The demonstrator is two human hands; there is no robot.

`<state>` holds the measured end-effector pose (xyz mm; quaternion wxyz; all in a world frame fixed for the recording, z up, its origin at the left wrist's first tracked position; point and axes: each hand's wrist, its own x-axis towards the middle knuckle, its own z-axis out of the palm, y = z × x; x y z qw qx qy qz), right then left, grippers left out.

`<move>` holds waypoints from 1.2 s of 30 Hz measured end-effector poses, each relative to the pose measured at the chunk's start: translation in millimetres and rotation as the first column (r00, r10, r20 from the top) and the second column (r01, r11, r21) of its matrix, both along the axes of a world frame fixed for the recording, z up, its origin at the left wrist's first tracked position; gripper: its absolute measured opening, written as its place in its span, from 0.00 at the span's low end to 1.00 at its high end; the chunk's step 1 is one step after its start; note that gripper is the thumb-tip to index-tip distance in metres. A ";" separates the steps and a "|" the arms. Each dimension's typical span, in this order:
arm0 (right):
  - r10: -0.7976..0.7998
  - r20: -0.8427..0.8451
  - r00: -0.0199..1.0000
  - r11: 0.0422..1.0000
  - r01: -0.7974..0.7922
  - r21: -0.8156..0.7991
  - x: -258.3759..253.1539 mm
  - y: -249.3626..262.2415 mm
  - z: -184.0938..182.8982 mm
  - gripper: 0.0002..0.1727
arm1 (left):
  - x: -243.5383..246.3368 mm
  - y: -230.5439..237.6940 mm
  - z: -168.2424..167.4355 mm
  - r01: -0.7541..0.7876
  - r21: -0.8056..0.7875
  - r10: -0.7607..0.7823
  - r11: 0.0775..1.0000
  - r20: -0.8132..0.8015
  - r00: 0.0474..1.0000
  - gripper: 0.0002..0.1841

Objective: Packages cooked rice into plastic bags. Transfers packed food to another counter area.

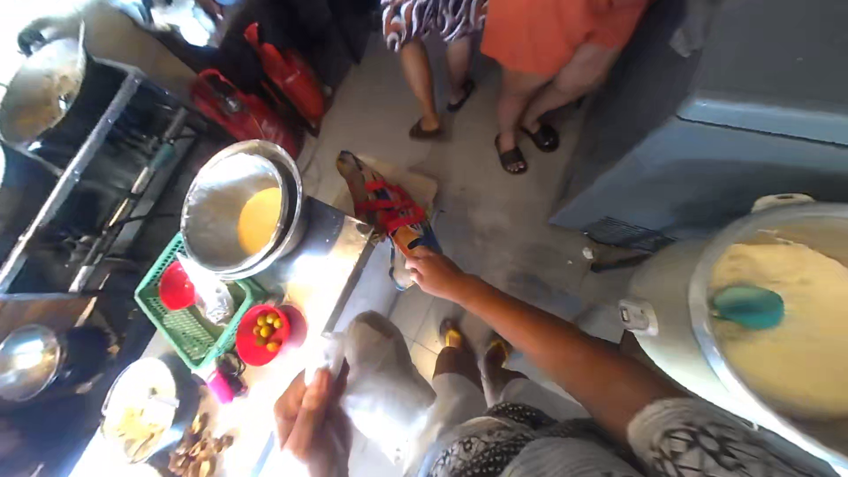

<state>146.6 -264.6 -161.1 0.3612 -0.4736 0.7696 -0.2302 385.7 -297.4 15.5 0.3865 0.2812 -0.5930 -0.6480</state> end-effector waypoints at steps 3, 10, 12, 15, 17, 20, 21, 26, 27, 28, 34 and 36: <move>0.027 -0.067 0.997 0.992 -0.019 0.126 -3.5 -50.0 -29.3 0.17 | -12.2 -9.8 -8.7 0.010 0.022 -0.011 1.000 0.012 1.000 0.15; -0.187 -0.145 0.972 0.949 0.217 0.228 -53.7 -42.7 -58.8 0.45 | -40.3 -39.1 -47.5 0.262 -0.032 -0.262 0.965 -0.003 0.965 0.15; -0.134 -0.223 0.966 0.942 0.194 0.274 -77.0 -26.4 -58.7 0.45 | -52.5 -49.3 -56.7 0.298 -0.030 -0.298 0.954 -0.005 0.954 0.18; -0.148 -0.193 0.970 0.912 0.209 0.352 -102.4 -13.2 -53.5 0.55 | -78.2 -58.8 -62.8 0.316 0.004 -0.315 0.949 -0.012 0.949 0.19; -0.172 -0.107 0.979 0.901 0.200 0.385 -116.2 -16.9 -49.6 0.62 | -100.5 -64.8 -61.9 0.328 0.008 -0.327 0.945 -0.013 0.945 0.19; -0.200 0.007 0.980 0.938 0.189 0.292 -137.5 -27.1 -66.7 0.51 | -139.0 -73.4 -57.9 0.293 0.050 -0.291 0.955 -0.055 0.955 0.16; -0.188 0.017 0.982 0.953 0.178 0.245 -144.1 -31.1 -72.0 0.45 | -152.8 -75.0 -56.4 0.270 0.078 -0.265 0.960 -0.073 0.961 0.15; -0.181 0.042 0.983 0.983 0.178 0.052 -181.3 -49.9 -65.3 0.39 | -229.2 -87.7 -64.1 0.123 0.238 -0.108 0.963 -0.074 0.991 0.15; -0.187 0.063 0.980 0.982 0.185 0.033 -191.9 -51.6 -62.2 0.39 | -243.7 -92.7 -72.4 0.087 0.259 -0.078 0.962 -0.044 0.996 0.16; -0.194 0.094 0.977 0.981 0.193 0.020 -202.1 -52.5 -60.1 0.39 | -257.0 -99.0 -82.6 0.047 0.281 -0.047 0.959 -0.005 0.999 0.17; -0.095 0.134 0.986 0.995 0.095 0.010 -226.3 -41.1 -66.8 0.38 | -316.7 -152.0 -167.2 -0.204 0.466 0.126 0.861 0.193 0.973 0.21; -0.067 0.124 0.990 0.997 0.071 -0.028 -223.3 -35.5 -71.8 0.35 | -333.6 -163.8 -193.8 -0.294 0.422 0.157 0.858 0.329 0.931 0.21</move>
